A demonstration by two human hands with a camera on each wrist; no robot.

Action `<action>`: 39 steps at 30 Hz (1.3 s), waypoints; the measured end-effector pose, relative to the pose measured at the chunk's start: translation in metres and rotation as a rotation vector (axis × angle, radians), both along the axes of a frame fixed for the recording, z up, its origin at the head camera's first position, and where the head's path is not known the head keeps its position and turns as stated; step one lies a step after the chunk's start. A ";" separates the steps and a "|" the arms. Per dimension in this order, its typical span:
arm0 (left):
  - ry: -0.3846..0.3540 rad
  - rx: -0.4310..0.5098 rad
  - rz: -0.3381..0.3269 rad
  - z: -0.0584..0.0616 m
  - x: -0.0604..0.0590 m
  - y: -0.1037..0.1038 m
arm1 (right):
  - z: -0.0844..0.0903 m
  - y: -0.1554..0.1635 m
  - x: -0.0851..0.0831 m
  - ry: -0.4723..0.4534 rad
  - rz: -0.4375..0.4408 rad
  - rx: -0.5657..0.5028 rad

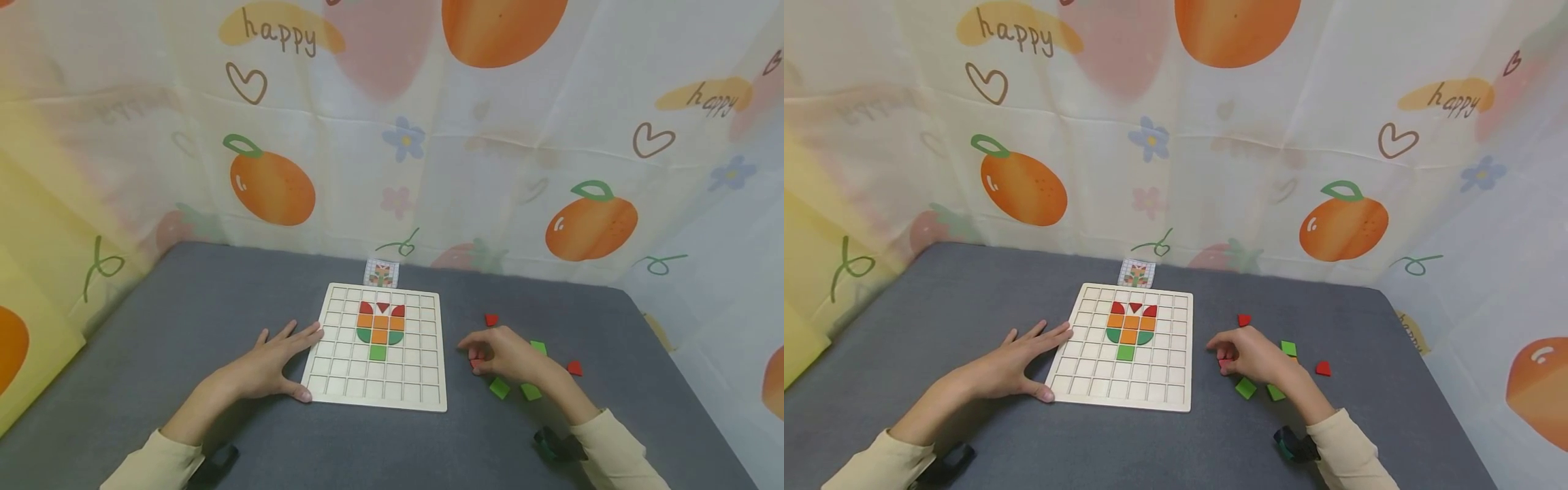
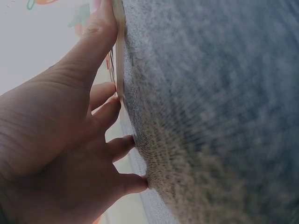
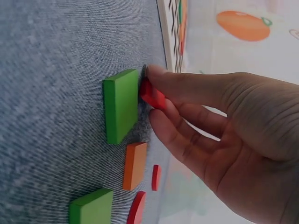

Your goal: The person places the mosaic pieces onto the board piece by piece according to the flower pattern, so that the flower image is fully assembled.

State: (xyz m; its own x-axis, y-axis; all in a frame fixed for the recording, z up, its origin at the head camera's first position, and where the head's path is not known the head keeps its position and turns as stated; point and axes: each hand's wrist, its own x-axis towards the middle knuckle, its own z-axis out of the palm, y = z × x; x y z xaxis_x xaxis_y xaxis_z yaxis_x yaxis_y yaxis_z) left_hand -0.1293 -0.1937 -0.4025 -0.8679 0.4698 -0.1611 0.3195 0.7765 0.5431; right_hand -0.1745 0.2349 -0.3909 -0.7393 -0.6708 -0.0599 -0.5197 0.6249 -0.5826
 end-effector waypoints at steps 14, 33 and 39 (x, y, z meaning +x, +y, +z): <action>0.005 0.002 -0.004 -0.001 0.000 -0.001 | 0.009 -0.004 -0.005 0.002 -0.025 0.013; 0.006 -0.009 0.003 -0.001 0.000 0.000 | 0.011 -0.033 -0.007 0.148 -0.037 -0.092; 0.001 -0.003 0.004 0.000 0.000 0.000 | 0.012 -0.045 -0.008 0.105 -0.026 -0.141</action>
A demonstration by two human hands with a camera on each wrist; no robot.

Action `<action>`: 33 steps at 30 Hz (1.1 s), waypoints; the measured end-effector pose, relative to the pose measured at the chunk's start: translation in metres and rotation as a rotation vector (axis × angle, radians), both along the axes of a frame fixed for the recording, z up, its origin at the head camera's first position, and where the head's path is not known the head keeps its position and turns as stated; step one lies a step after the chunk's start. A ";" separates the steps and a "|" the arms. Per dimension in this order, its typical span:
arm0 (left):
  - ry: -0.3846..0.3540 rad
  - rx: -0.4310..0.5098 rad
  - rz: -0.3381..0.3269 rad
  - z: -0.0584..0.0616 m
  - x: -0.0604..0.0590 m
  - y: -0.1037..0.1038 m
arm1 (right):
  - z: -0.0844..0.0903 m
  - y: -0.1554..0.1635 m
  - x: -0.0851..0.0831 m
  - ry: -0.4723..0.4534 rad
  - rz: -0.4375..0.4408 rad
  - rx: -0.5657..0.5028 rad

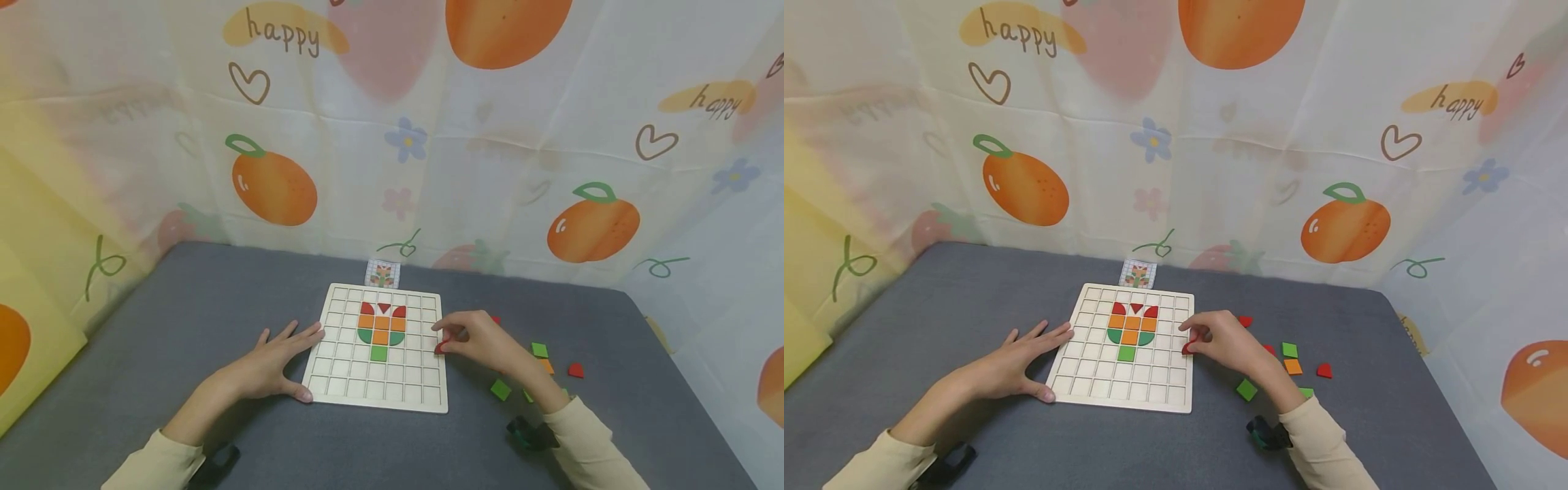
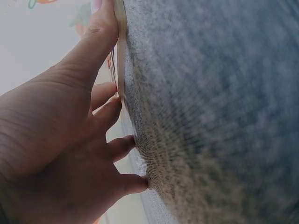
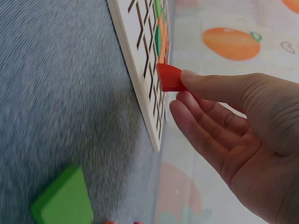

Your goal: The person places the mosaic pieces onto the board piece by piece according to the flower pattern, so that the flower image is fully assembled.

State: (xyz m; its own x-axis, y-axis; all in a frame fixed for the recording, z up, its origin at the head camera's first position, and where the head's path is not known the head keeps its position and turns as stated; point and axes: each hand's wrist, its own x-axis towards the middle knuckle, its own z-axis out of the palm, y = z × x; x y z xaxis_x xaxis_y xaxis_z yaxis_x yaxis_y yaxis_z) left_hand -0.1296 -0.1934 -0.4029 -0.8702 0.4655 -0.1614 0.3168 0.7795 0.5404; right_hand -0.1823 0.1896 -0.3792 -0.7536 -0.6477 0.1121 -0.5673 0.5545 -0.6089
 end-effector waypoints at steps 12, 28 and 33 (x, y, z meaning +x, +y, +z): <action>-0.002 0.007 0.000 -0.001 0.001 -0.001 | -0.009 -0.027 -0.005 -0.048 0.032 -0.040; 0.011 0.013 -0.014 0.003 0.003 0.000 | -0.024 -0.057 -0.011 -0.098 0.119 -0.121; 0.009 0.014 -0.014 0.003 0.003 0.000 | -0.028 -0.060 -0.011 -0.076 0.119 -0.093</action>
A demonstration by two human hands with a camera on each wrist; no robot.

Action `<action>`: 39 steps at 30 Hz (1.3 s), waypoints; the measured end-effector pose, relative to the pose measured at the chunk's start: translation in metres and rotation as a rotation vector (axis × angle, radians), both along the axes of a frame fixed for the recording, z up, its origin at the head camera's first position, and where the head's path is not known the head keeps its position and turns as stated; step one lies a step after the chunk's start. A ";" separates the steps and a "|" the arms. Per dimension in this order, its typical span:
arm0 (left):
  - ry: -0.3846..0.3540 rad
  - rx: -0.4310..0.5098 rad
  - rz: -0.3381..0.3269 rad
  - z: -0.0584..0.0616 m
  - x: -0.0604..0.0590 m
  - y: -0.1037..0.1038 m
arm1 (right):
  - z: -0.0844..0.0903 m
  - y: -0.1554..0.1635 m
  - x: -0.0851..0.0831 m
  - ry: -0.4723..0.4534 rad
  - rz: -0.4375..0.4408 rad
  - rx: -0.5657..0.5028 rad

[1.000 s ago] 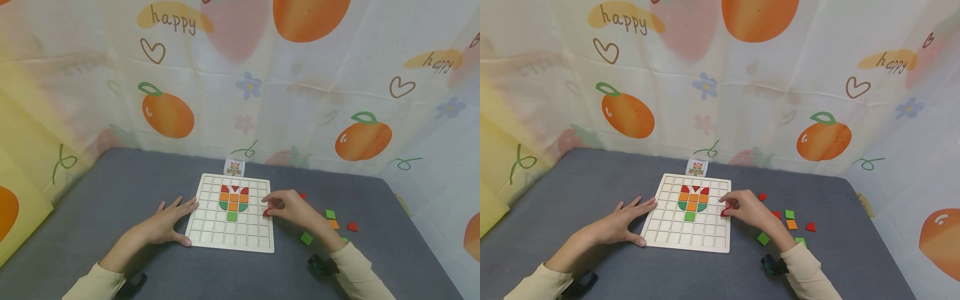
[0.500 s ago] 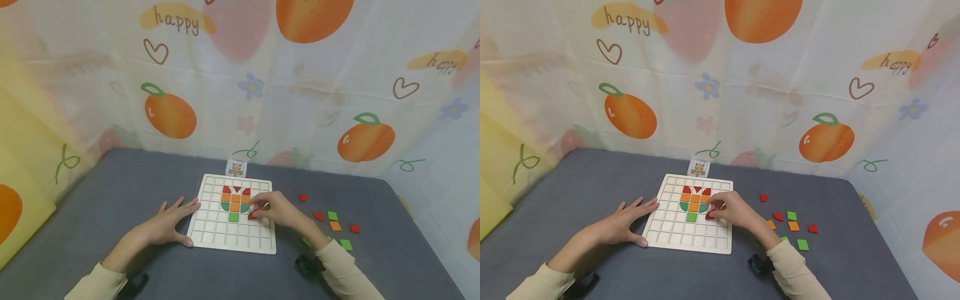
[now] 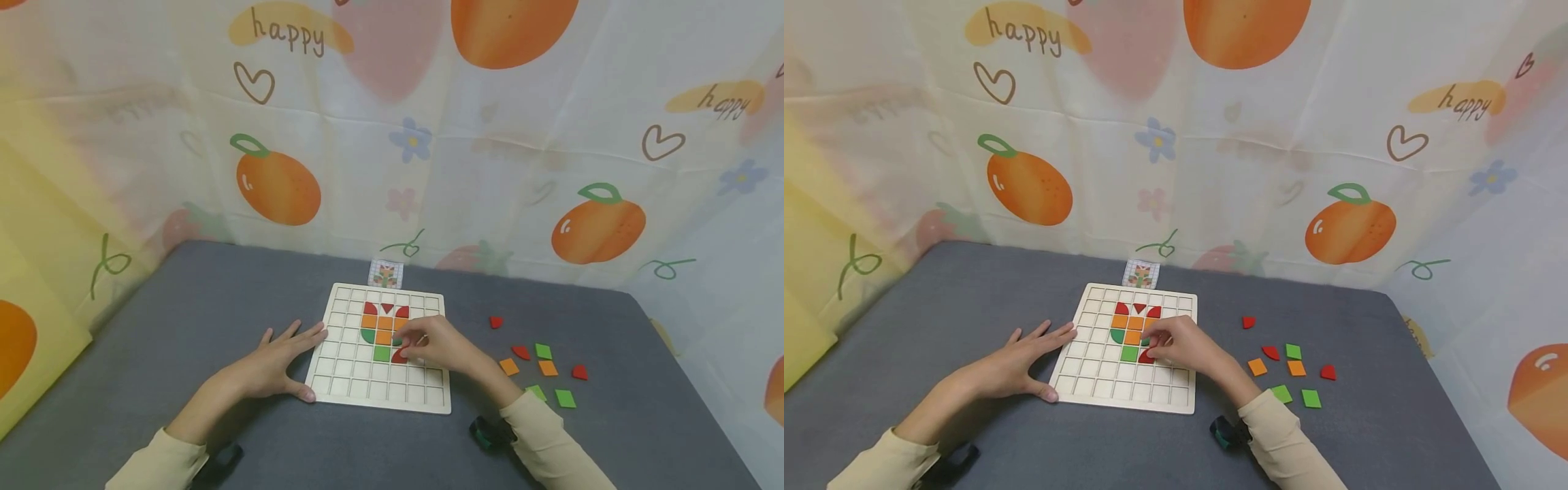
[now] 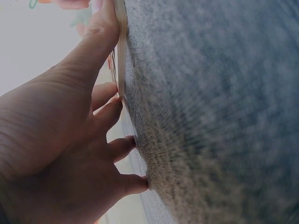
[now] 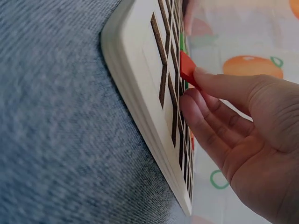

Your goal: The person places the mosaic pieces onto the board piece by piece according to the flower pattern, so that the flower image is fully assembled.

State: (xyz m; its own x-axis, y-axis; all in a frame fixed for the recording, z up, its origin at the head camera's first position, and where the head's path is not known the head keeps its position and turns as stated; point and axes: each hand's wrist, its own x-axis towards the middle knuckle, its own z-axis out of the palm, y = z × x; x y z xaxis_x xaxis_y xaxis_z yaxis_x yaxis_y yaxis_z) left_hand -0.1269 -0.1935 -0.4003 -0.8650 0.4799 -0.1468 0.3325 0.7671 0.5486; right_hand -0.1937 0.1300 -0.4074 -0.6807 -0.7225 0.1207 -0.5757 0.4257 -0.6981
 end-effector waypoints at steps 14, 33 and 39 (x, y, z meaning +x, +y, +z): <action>-0.001 0.000 -0.001 -0.001 0.000 0.001 | 0.001 -0.004 0.001 0.038 -0.005 0.056; 0.002 -0.001 0.003 0.000 0.000 0.002 | 0.005 0.005 0.004 0.073 -0.041 0.067; 0.004 0.002 0.003 0.000 0.000 0.002 | 0.014 0.031 0.002 0.090 -0.189 0.086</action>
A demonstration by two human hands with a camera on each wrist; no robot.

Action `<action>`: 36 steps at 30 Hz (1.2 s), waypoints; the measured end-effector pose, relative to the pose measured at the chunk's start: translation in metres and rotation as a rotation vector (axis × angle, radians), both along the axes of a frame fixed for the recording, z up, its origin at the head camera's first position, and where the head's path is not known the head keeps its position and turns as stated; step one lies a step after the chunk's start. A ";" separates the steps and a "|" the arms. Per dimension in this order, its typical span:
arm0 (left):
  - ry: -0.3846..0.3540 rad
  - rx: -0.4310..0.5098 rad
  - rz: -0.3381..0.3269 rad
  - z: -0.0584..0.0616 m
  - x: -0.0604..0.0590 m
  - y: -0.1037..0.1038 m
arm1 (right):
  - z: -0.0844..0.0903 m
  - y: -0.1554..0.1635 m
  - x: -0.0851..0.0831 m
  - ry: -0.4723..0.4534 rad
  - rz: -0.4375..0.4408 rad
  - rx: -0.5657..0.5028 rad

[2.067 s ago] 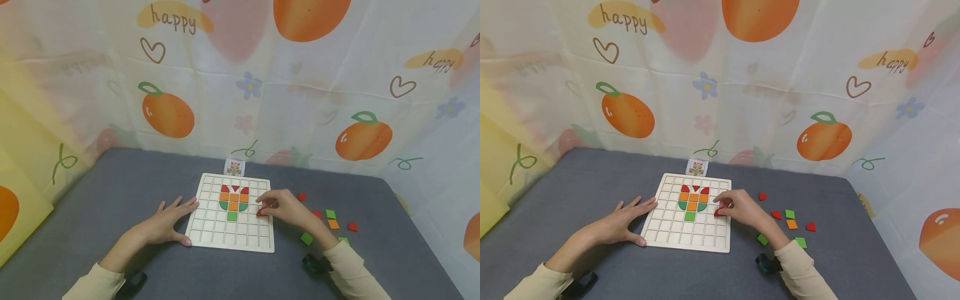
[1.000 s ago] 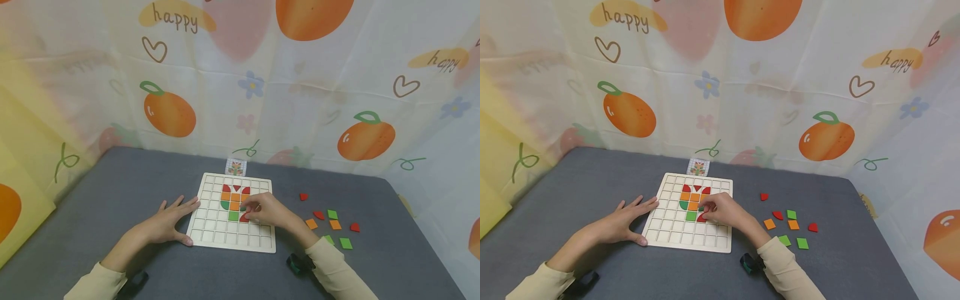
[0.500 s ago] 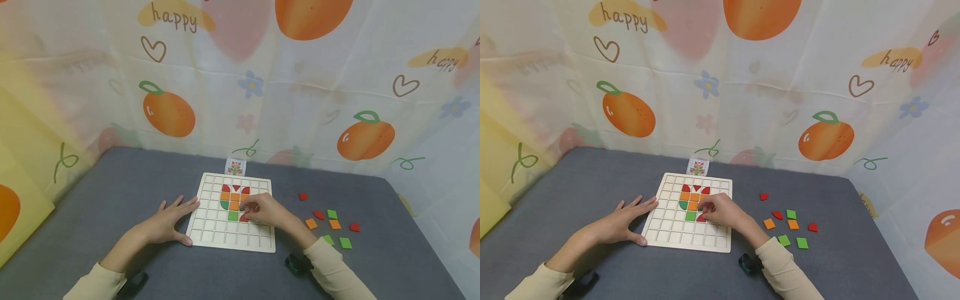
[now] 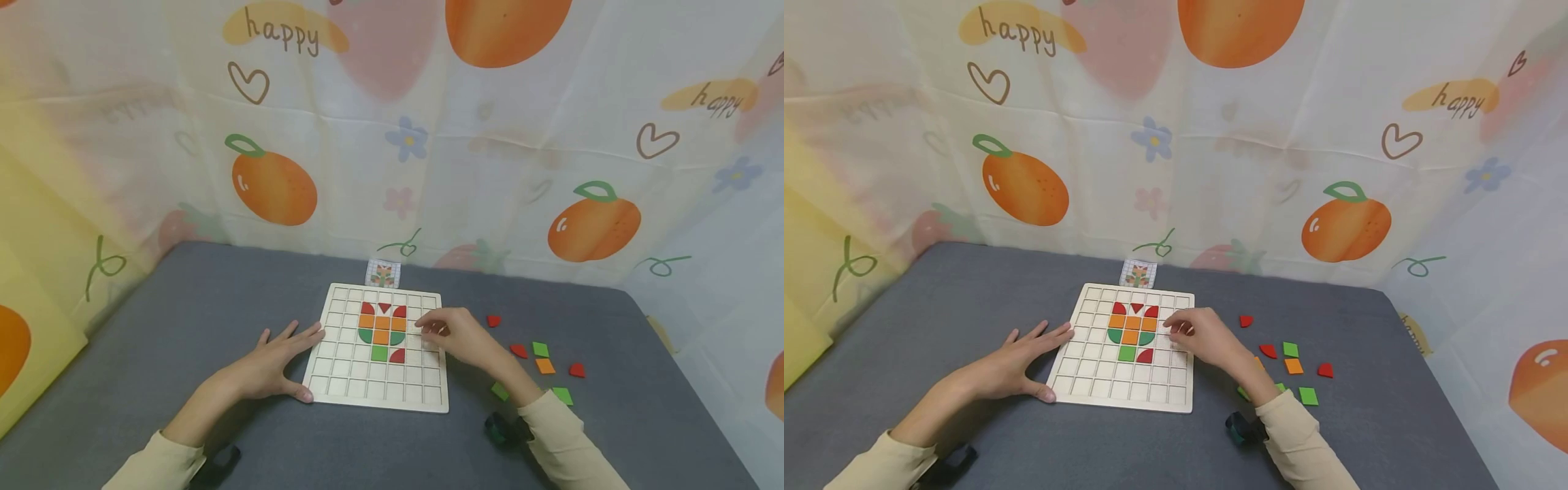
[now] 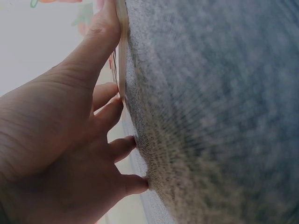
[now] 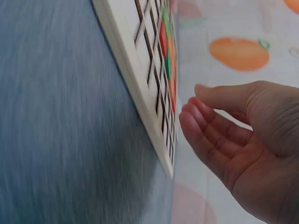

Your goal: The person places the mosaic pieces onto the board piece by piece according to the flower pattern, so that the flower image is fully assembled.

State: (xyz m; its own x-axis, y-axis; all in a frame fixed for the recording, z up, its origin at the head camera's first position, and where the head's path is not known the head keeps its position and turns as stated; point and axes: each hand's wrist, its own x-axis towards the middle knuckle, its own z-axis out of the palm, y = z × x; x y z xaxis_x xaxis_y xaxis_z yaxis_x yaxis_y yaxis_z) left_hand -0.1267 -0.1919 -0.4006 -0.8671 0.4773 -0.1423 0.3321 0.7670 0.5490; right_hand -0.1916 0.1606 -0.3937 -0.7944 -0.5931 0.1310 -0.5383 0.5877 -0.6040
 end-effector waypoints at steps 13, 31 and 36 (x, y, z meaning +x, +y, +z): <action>-0.008 -0.004 0.008 -0.003 -0.002 -0.002 | -0.008 0.082 -0.021 0.035 -0.310 0.019; -0.005 -0.004 0.004 -0.001 -0.001 -0.001 | -0.010 0.099 -0.024 0.014 -0.462 0.100; -0.002 -0.005 0.006 -0.002 -0.001 -0.001 | -0.008 0.092 -0.027 -0.004 -0.431 0.071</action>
